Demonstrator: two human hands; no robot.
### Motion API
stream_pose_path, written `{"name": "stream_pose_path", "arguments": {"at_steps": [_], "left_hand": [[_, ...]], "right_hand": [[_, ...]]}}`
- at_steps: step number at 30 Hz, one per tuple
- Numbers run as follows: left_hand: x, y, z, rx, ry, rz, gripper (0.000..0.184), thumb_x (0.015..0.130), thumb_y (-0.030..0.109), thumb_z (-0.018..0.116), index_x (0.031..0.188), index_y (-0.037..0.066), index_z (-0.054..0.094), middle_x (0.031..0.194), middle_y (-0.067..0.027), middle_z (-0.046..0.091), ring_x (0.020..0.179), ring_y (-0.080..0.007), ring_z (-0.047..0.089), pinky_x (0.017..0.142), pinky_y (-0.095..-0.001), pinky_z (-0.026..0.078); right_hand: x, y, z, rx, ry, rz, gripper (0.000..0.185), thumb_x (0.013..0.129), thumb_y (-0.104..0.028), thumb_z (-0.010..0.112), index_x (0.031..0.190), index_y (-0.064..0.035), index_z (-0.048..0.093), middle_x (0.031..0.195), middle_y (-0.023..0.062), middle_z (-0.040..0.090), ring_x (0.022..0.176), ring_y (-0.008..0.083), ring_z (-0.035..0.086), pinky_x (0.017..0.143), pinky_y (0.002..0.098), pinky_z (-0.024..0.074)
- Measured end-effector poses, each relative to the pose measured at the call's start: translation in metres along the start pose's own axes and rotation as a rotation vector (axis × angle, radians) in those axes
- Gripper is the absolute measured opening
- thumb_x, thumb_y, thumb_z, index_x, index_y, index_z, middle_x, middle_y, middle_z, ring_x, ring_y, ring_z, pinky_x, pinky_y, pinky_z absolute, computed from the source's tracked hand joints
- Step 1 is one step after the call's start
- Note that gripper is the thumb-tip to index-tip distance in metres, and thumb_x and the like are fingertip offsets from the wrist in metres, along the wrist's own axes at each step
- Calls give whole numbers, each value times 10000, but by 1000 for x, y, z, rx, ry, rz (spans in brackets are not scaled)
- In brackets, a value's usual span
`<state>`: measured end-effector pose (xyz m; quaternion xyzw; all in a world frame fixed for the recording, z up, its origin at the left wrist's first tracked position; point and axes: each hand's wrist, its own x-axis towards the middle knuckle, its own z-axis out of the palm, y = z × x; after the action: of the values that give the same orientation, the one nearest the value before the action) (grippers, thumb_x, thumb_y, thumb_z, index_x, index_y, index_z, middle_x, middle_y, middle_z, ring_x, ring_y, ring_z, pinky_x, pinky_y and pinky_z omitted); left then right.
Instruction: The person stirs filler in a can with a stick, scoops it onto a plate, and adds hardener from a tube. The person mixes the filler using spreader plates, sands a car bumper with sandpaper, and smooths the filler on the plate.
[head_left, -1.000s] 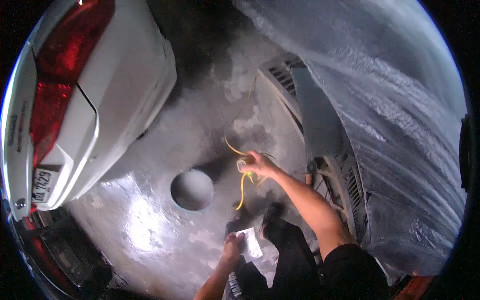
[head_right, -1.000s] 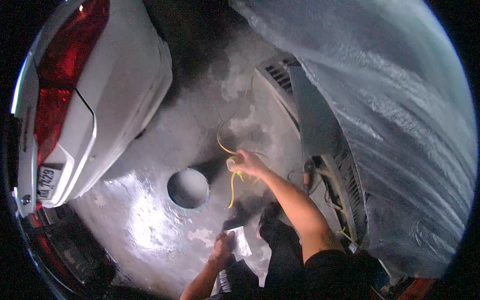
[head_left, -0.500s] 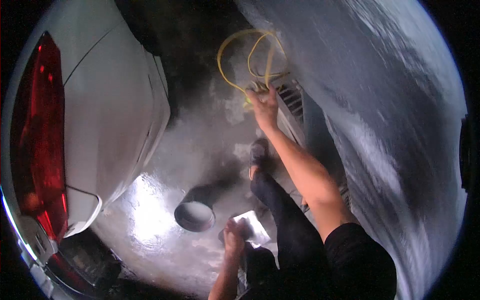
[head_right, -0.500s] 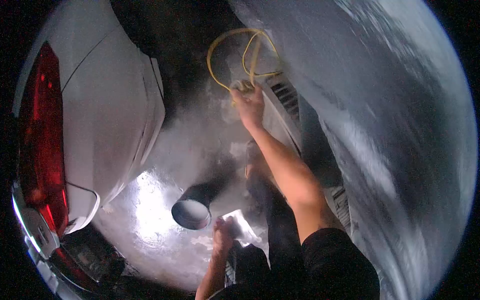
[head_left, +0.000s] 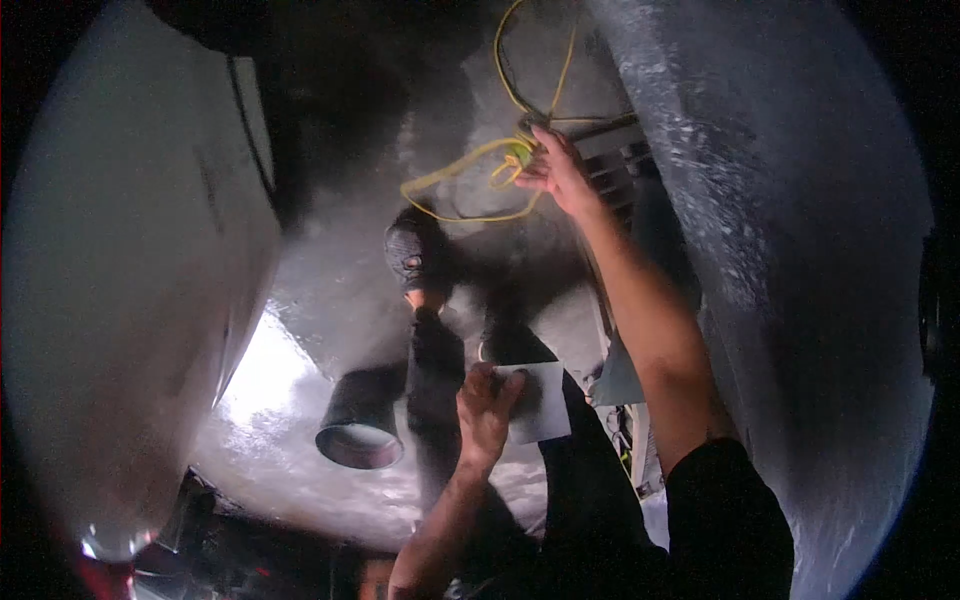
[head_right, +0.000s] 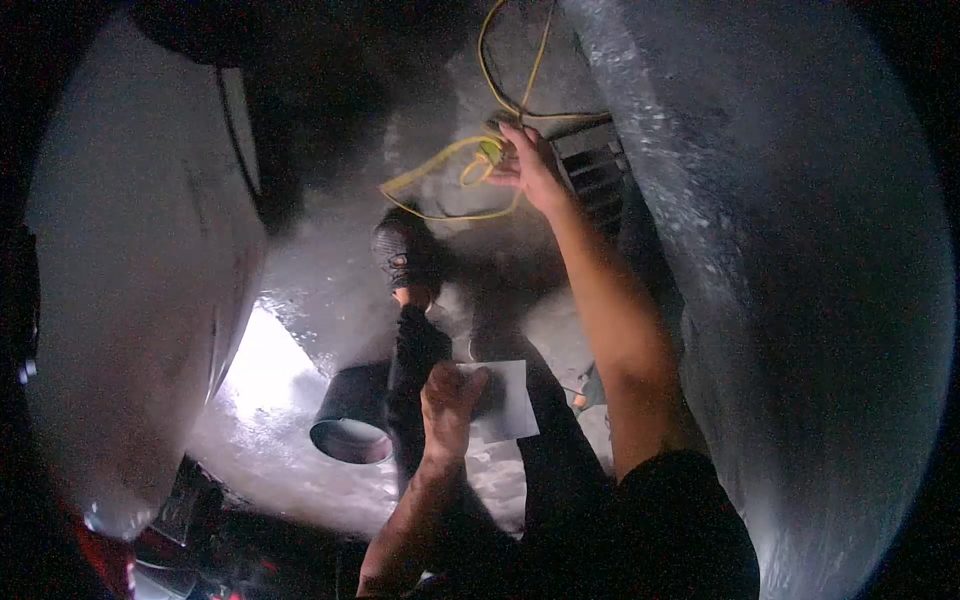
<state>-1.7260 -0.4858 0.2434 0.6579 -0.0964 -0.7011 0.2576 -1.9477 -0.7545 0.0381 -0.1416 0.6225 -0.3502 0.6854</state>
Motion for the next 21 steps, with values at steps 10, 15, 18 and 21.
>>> {"name": "stream_pose_path", "arguments": {"at_steps": [10, 15, 18, 21], "left_hand": [[64, 100, -65, -62, -67, -406, 182, 910, 102, 777, 1010, 10, 656, 867, -44, 695, 791, -125, 642, 714, -318, 526], [77, 121, -86, 139, -22, -325, 225, 899, 116, 712, 1087, 51, 607, 980, -68, 647, 886, -174, 609, 789, -338, 516], [84, 130, -105, 239, -6, -299, 236, 905, 130, 710, 1101, 45, 607, 985, -66, 642, 898, -178, 609, 795, -338, 514], [90, 133, -123, 352, -4, -264, 248, 912, 143, 708, 1114, 40, 608, 990, -65, 637, 911, -183, 609, 802, -338, 511]], "right_hand": [[152, 44, -91, -8, -4, 19, 676, 967, -554, 676, 1382, -34, 554, 1298, 204, 645, 1017, 323, 724, 1001, 543, 594], [177, 50, -56, -37, 67, 21, 496, 1035, -423, 644, 1396, -89, 577, 1362, 138, 613, 1205, 329, 667, 1004, 561, 595], [236, 25, -116, -497, 10, -293, 560, 993, -364, 683, 1446, -66, 543, 1432, 148, 578, 1288, 344, 614, 1039, 516, 554], [282, -68, -221, -1120, 112, -738, 660, 931, -299, 754, 1487, -47, 505, 1498, 178, 539, 1373, 370, 550, 1127, 469, 482]]}}
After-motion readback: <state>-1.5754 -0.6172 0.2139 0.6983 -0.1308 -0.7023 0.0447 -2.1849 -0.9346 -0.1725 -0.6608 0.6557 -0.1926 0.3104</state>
